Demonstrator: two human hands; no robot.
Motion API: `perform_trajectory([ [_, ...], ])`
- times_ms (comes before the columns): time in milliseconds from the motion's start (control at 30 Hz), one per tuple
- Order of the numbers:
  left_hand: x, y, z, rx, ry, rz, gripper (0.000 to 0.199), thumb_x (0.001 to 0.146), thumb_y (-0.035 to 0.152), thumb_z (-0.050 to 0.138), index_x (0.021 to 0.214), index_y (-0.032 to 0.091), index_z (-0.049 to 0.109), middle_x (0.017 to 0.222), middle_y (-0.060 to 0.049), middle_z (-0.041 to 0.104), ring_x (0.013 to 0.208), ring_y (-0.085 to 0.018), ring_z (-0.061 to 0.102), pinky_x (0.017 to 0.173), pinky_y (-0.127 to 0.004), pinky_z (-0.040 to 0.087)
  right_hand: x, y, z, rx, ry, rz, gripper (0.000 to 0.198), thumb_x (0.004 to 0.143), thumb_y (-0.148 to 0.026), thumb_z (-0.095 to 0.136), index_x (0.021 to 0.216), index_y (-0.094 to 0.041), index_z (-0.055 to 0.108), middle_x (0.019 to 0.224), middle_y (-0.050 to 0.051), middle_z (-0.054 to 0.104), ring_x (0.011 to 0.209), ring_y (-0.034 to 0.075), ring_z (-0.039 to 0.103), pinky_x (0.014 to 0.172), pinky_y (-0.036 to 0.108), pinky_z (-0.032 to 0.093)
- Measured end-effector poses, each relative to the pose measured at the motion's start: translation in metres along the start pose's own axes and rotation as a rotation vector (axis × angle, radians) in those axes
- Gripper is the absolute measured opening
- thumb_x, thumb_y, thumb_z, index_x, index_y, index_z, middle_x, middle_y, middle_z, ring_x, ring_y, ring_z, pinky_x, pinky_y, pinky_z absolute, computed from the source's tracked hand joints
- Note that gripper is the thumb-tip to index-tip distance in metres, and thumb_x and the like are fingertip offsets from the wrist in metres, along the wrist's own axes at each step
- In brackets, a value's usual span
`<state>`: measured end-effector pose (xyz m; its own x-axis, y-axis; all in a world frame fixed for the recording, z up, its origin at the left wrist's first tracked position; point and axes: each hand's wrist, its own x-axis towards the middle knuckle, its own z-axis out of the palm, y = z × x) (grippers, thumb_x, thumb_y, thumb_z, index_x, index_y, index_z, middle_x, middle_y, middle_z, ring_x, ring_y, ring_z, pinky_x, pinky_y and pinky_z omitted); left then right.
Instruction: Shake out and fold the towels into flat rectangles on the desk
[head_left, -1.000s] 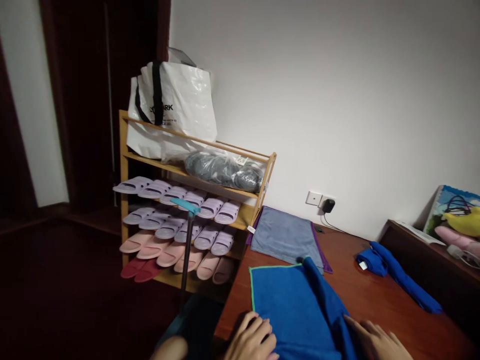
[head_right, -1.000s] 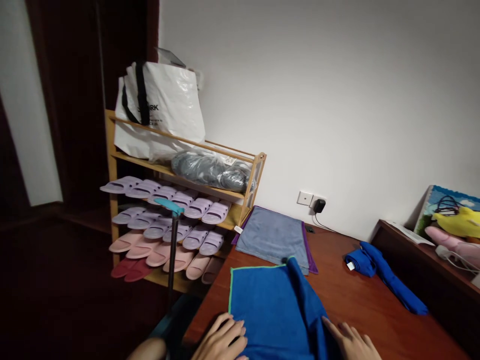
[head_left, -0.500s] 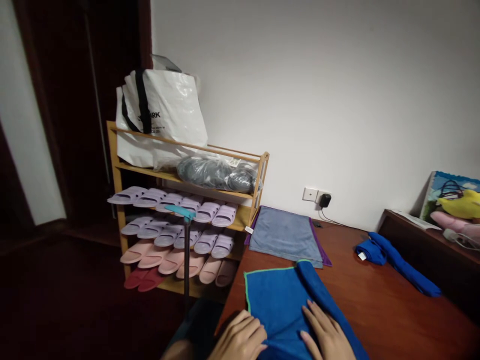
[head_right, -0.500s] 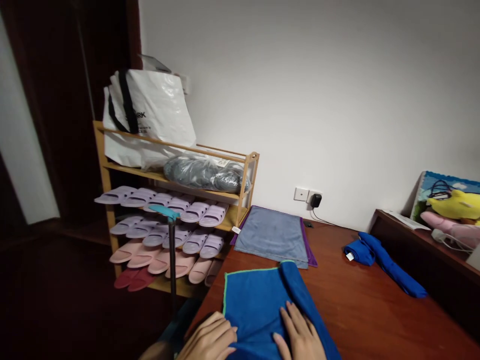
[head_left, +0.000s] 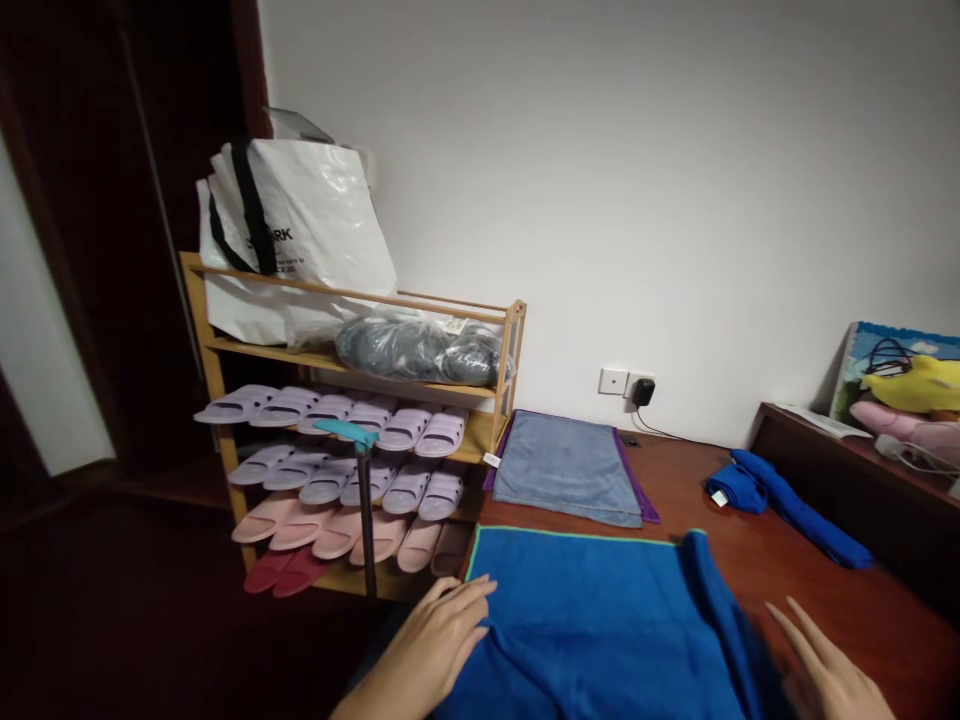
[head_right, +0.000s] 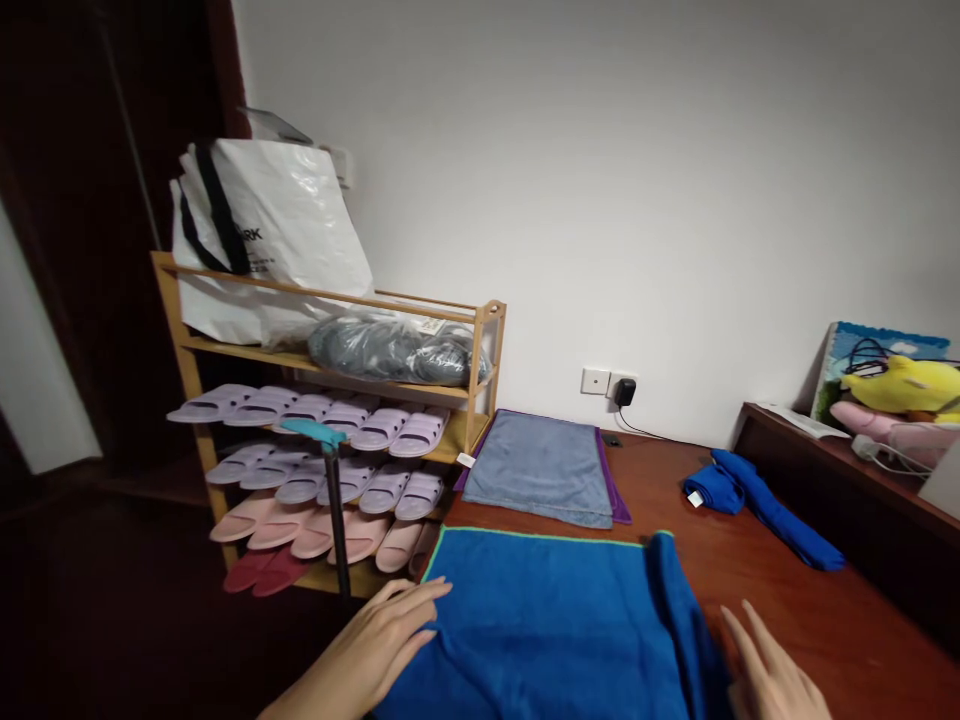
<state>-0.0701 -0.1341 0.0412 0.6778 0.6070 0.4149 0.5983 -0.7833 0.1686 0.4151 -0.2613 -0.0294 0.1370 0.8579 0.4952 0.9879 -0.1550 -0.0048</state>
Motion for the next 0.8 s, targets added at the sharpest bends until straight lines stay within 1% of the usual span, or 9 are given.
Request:
perform_trajectory([
  [100,0.009,0.014,0.013,0.108,0.004,0.000,0.052,0.071,0.000,0.042,0.117,0.020,0.058,0.142,-0.006,0.044,0.126,-0.023,0.045,0.102,-0.037,0.037,0.013,-0.076,-0.013,0.122,0.113,-0.275,0.047,0.088,-0.036,0.042,0.131,-0.020,0.049,0.140,0.006,0.040,0.122,0.021,0.047,0.094,0.031,0.049],
  [200,0.020,0.032,0.040,0.144,-0.044,0.085,0.076,0.064,0.000,0.044,0.138,0.018,0.041,0.150,-0.005,0.028,0.134,-0.022,0.032,0.108,-0.036,0.030,0.028,-0.159,-0.010,0.141,0.061,-0.391,0.046,0.089,-0.041,0.044,0.132,-0.024,0.047,0.134,0.002,0.046,0.118,0.015,0.050,0.090,0.023,0.050],
  [267,0.025,0.037,0.058,0.147,-0.071,0.130,0.069,0.073,0.004,0.045,0.139,0.020,0.040,0.148,-0.004,0.033,0.133,-0.021,0.034,0.108,-0.034,0.032,0.035,-0.192,0.001,0.077,0.085,-0.479,0.047,0.087,-0.049,0.045,0.128,-0.026,0.052,0.129,0.001,0.050,0.114,0.019,0.053,0.084,0.027,0.053],
  [333,0.026,0.034,0.070,0.174,-0.054,0.126,0.054,0.087,0.017,0.043,0.141,0.023,0.037,0.145,-0.003,0.038,0.131,-0.024,0.038,0.106,-0.038,0.035,0.037,-0.198,0.014,-0.005,0.168,-0.517,0.048,0.086,-0.053,0.044,0.123,-0.025,0.057,0.125,0.002,0.053,0.108,0.021,0.057,0.078,0.030,0.056],
  [467,0.021,0.024,0.070,0.220,-0.031,0.107,0.053,0.096,0.046,0.037,0.145,0.030,0.026,0.146,-0.001,0.033,0.130,-0.030,0.039,0.102,-0.046,0.038,0.026,-0.142,0.038,-0.085,0.212,-0.387,0.051,0.084,-0.057,0.044,0.121,-0.025,0.059,0.125,0.002,0.053,0.106,0.022,0.059,0.076,0.032,0.057],
  [533,0.019,0.024,0.064,0.210,-0.058,0.091,0.053,0.097,0.046,0.033,0.146,0.033,0.019,0.147,0.000,0.030,0.131,-0.031,0.036,0.102,-0.050,0.038,0.015,-0.093,0.047,-0.079,0.080,-0.238,0.050,0.084,-0.053,0.043,0.127,-0.028,0.054,0.131,0.002,0.049,0.112,0.023,0.055,0.079,0.033,0.056],
  [600,0.019,0.029,0.059,0.184,-0.090,0.062,0.052,0.098,0.045,0.031,0.146,0.035,0.016,0.148,0.000,0.028,0.132,-0.031,0.034,0.102,-0.053,0.036,0.002,-0.039,0.054,-0.054,-0.081,-0.223,0.043,0.082,-0.038,0.042,0.123,-0.038,0.055,0.134,-0.004,0.046,0.119,0.024,0.050,0.088,0.040,0.052],
  [700,0.020,0.037,0.054,0.142,-0.120,0.008,0.050,0.098,0.045,0.029,0.145,0.036,0.014,0.149,0.000,0.026,0.134,-0.031,0.030,0.104,-0.055,0.032,-0.009,0.039,0.057,-0.067,-0.164,-0.087,0.051,0.074,-0.031,0.042,0.121,-0.044,0.055,0.139,-0.008,0.041,0.131,0.028,0.034,0.096,0.049,0.044],
  [800,0.020,0.041,0.054,0.113,-0.123,-0.028,0.049,0.098,0.046,0.028,0.145,0.037,0.015,0.149,0.001,0.026,0.135,-0.031,0.028,0.104,-0.056,0.030,-0.004,0.107,0.054,-0.037,-0.210,0.203,0.049,0.075,-0.041,0.037,0.118,-0.042,0.058,0.132,-0.004,0.050,0.124,0.027,0.045,0.087,0.047,0.049],
])
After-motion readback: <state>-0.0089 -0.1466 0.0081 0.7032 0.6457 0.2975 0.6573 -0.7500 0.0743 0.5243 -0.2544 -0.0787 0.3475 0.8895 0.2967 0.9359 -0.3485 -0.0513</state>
